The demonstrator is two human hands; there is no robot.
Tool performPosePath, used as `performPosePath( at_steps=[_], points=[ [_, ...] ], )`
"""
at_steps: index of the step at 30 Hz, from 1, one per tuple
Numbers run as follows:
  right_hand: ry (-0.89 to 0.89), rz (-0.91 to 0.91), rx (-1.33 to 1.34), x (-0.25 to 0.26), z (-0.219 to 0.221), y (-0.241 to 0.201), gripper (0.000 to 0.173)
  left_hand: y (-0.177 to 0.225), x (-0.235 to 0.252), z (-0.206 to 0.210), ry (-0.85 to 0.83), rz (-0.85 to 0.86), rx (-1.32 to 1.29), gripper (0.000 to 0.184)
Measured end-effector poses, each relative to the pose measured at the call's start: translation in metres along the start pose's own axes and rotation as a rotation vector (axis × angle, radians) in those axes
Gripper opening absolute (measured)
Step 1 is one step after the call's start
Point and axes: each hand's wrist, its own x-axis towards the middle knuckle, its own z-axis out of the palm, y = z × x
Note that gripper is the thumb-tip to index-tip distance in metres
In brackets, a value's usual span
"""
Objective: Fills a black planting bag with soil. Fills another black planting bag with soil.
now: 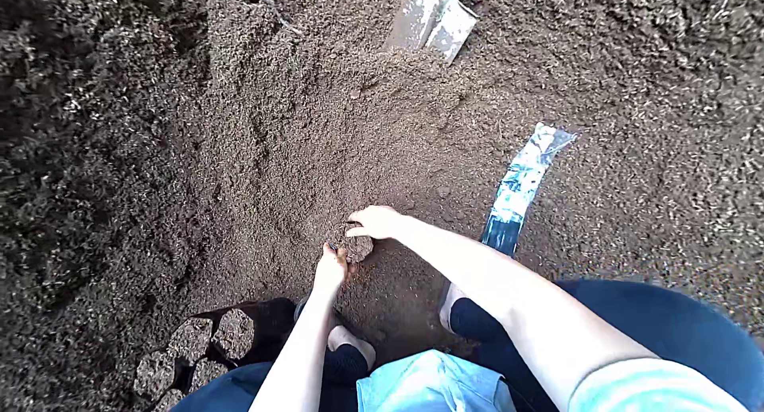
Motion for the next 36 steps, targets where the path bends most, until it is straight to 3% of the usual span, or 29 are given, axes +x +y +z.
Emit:
performPosePath(
  at_steps=[2, 3, 5, 6, 7, 9, 11, 12, 15, 18, 21, 23, 25, 28, 32, 34, 36],
  points=[
    [0.05, 0.017, 0.427, 0.003, 0.005, 0.03, 0.062, -0.005, -0.008, -0.001, 0.106, 0.122, 0.179, 0.057],
    [0.088, 0.045, 0.513, 0.007, 0.013, 0.047, 0.063, -0.013, -0.009, 0.003, 0.176, 0.24, 0.167, 0.062],
    [0.149, 0.051, 0.34, 0.022, 0.041, 0.086, 0.049, -0.029, -0.002, 0.012, 0.256, 0.496, 0.104, 0.09],
    [0.143, 0.056, 0.204, 0.028, 0.06, 0.102, 0.051, -0.034, 0.003, 0.017, 0.267, 0.601, 0.108, 0.107],
    [0.109, 0.084, 0.094, 0.029, 0.08, 0.111, 0.065, -0.038, 0.009, 0.021, 0.299, 0.719, 0.142, 0.113],
    [0.047, 0.144, -0.065, 0.022, 0.108, 0.117, 0.078, -0.04, 0.017, 0.026, 0.324, 0.905, 0.205, 0.085],
    [0.021, 0.163, -0.034, 0.017, 0.114, 0.118, 0.068, -0.036, 0.019, 0.026, 0.339, 0.981, 0.183, 0.045],
    [0.027, 0.18, 0.055, 0.015, 0.112, 0.12, 0.061, -0.035, 0.019, 0.025, 0.372, 0.984, 0.137, 0.033],
    [0.143, 0.208, 0.6, 0.007, 0.094, 0.127, 0.047, -0.033, 0.016, 0.013, 0.523, 0.908, -0.014, 0.03],
    [0.191, 0.156, 1.025, -0.01, 0.052, 0.105, 0.036, -0.035, 0.004, -0.001, 0.519, 0.635, -0.22, 0.039],
    [0.307, 0.033, 1.211, -0.026, 0.018, 0.051, 0.037, -0.04, -0.011, -0.006, 0.264, 0.275, -0.286, 0.049],
    [0.348, -0.048, 1.23, -0.031, 0.013, 0.017, 0.042, -0.046, -0.012, -0.004, 0.035, 0.143, -0.204, 0.065],
    [0.349, -0.134, 1.159, -0.027, 0.019, -0.003, 0.045, -0.044, -0.01, 0.002, -0.081, 0.115, -0.134, 0.069],
    [0.421, -0.219, 0.86, -0.023, 0.022, -0.023, 0.043, -0.03, -0.012, 0.005, -0.054, 0.122, -0.043, 0.051],
    [0.72, -0.289, 0.305, -0.019, 0.004, -0.041, 0.044, -0.022, -0.024, -0.003, -0.043, 0.071, 0.022, 0.046],
    [0.821, -0.225, -0.037, 0.001, 0.006, -0.039, 0.043, -0.023, -0.025, -0.002, -0.04, 0.08, 0.017, 0.045],
    [0.748, -0.139, -0.337, 0.029, 0.033, -0.032, 0.045, -0.022, -0.025, -0.001, -0.044, 0.096, 0.024, 0.044]
  ],
)
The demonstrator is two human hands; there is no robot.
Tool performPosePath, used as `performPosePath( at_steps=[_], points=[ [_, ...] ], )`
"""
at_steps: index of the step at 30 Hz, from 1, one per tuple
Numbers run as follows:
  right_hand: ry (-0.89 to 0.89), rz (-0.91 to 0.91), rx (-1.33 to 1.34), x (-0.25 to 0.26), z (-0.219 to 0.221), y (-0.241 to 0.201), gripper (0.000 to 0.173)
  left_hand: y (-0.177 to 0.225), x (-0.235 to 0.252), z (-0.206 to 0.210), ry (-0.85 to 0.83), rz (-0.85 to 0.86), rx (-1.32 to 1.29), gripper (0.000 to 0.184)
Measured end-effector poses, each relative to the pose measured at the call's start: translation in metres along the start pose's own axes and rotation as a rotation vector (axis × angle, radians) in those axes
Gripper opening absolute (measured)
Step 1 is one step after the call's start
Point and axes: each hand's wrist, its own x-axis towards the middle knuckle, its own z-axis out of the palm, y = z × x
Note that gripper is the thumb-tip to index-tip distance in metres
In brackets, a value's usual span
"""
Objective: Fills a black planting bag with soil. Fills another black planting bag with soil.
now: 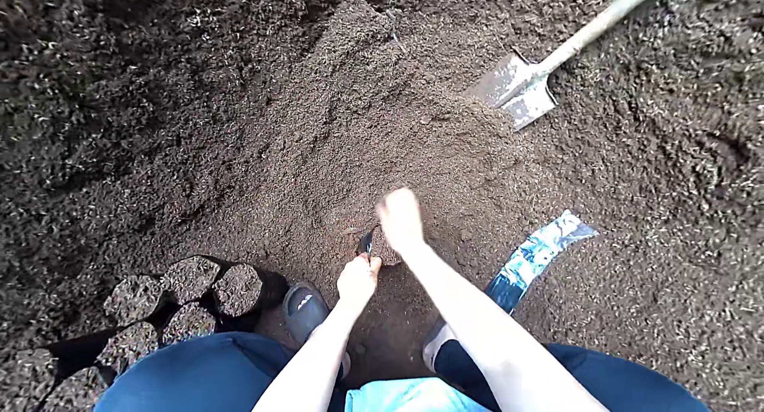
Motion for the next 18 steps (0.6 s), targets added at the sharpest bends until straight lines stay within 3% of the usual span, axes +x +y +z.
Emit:
performPosePath(
  at_steps=[2, 4, 6, 8, 11, 13, 14, 18],
  points=[
    [-0.087, -0.127, -0.137, -0.009, 0.03, 0.0, 0.052, -0.001, -0.002, 0.001, -0.012, 0.011, -0.009, 0.044],
    [-0.122, -0.196, -0.146, -0.005, 0.02, -0.001, 0.052, -0.003, -0.005, -0.001, -0.01, 0.027, -0.047, 0.046],
    [-0.166, -0.055, -0.1, 0.005, -0.012, -0.001, 0.05, -0.004, -0.005, -0.007, 0.006, 0.03, -0.09, 0.052],
    [-0.246, 0.149, -0.039, 0.013, -0.04, 0.014, 0.057, -0.005, -0.004, -0.017, 0.008, 0.02, -0.08, 0.063],
    [-0.668, 0.327, 0.008, 0.009, -0.054, 0.046, 0.081, -0.014, 0.01, -0.022, -0.107, -0.004, -0.023, 0.088],
    [-0.953, 0.383, 0.075, -0.004, -0.046, 0.052, 0.081, -0.017, 0.019, -0.016, -0.197, 0.045, -0.038, 0.085],
    [-1.002, 0.406, 0.151, -0.012, -0.042, 0.049, 0.076, -0.017, 0.022, -0.014, -0.232, 0.084, -0.071, 0.079],
    [-0.858, 0.393, 0.314, -0.03, -0.031, 0.045, 0.056, -0.01, 0.025, -0.009, -0.169, 0.173, -0.126, 0.054]
  ],
)
